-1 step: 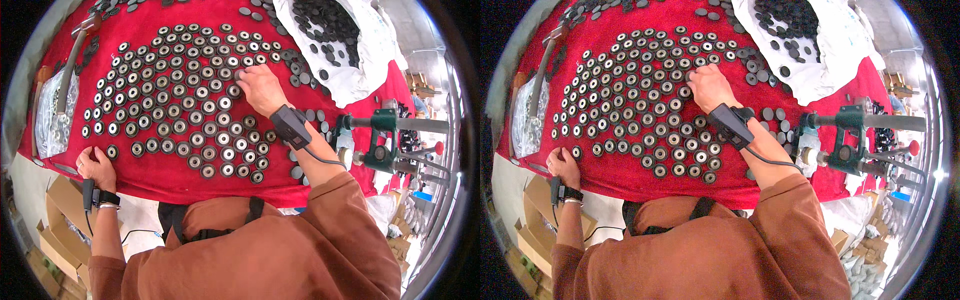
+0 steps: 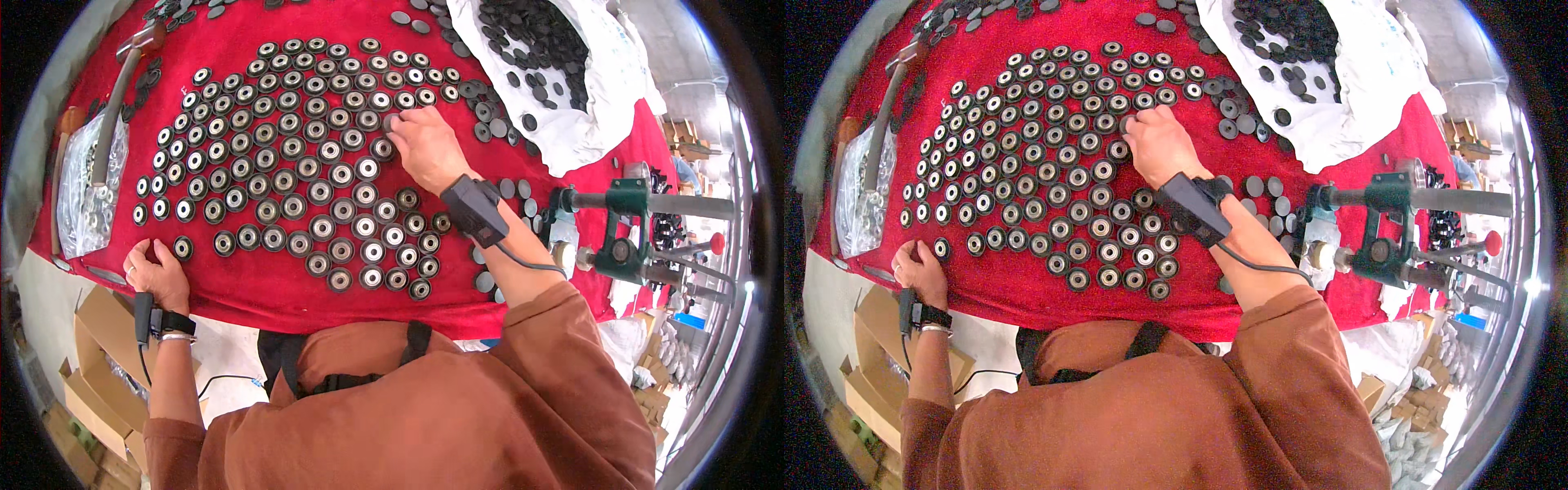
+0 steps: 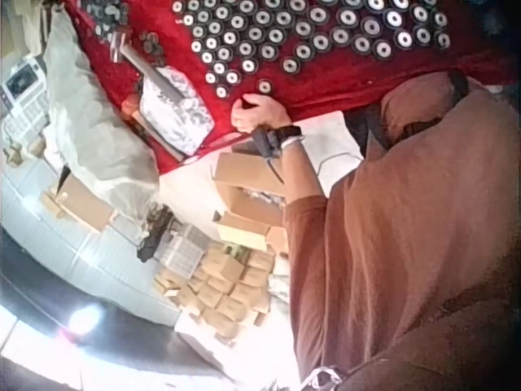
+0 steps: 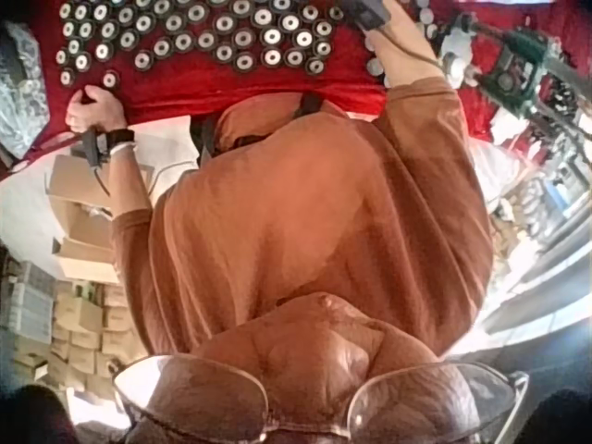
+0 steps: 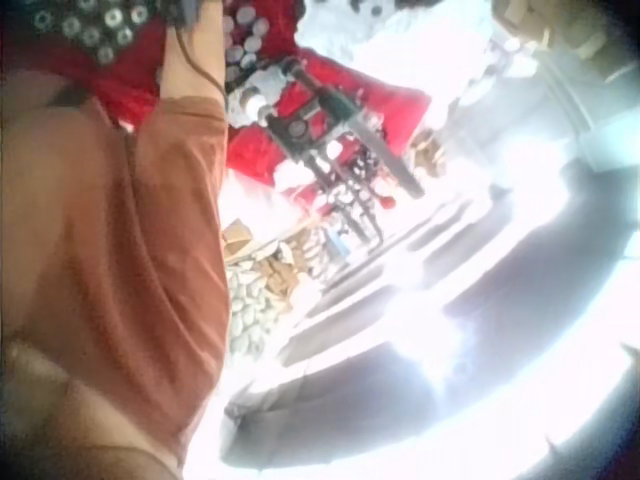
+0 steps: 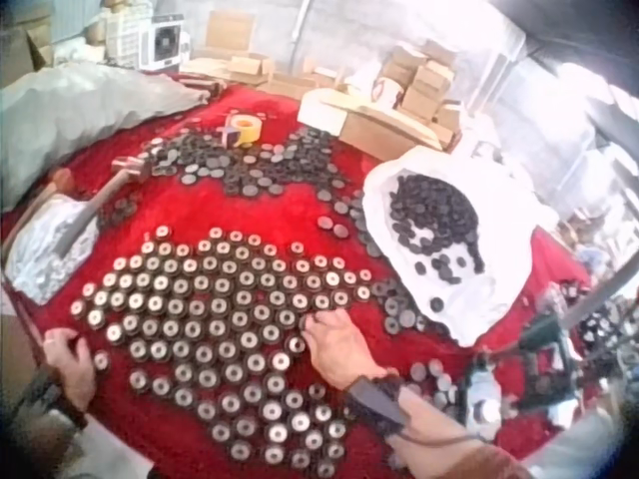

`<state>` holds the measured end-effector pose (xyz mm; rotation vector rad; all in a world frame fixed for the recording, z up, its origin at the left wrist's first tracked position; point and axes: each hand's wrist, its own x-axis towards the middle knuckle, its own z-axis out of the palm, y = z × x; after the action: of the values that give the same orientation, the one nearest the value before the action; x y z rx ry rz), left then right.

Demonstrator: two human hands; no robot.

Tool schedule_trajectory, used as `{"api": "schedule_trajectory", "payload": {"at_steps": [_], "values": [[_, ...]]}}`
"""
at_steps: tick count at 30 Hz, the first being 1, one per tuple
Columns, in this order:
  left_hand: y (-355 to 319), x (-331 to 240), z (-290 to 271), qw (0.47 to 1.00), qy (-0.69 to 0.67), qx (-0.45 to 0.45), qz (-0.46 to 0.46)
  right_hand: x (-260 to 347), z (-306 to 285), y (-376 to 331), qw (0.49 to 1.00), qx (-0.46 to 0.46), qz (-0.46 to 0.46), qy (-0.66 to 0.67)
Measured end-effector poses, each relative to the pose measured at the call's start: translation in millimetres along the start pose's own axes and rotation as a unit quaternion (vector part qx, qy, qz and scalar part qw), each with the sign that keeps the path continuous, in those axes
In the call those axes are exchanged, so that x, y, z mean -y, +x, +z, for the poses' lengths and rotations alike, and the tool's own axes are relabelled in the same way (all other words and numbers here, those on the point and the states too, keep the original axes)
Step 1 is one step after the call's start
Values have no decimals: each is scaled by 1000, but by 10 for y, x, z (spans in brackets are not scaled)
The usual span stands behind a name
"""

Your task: The person is assembling small circular metal components with rubber gaskets or inserts and then tapping them with a mallet.

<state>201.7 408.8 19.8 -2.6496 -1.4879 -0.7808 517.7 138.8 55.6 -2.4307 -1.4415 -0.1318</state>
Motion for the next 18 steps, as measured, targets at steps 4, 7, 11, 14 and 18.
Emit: {"api": "schedule_trajectory", "payload": {"at_steps": [4,7,11,14,18], "values": [[5,-12,-22,1000,-4,-2,-5,33,33,-29,989,44,-65,-123],[14,8,-32,1000,9,23,-18,71,16,32,986,74,-62,-133],[28,36,7,1000,5,20,-11,33,14,81,991,68,-27,-112],[-1,26,3,1000,-4,14,9,51,-62,74,998,8,18,-64],[-3,103,29,1000,-11,6,-4,-16,-325,-261,987,117,79,-73]]}}
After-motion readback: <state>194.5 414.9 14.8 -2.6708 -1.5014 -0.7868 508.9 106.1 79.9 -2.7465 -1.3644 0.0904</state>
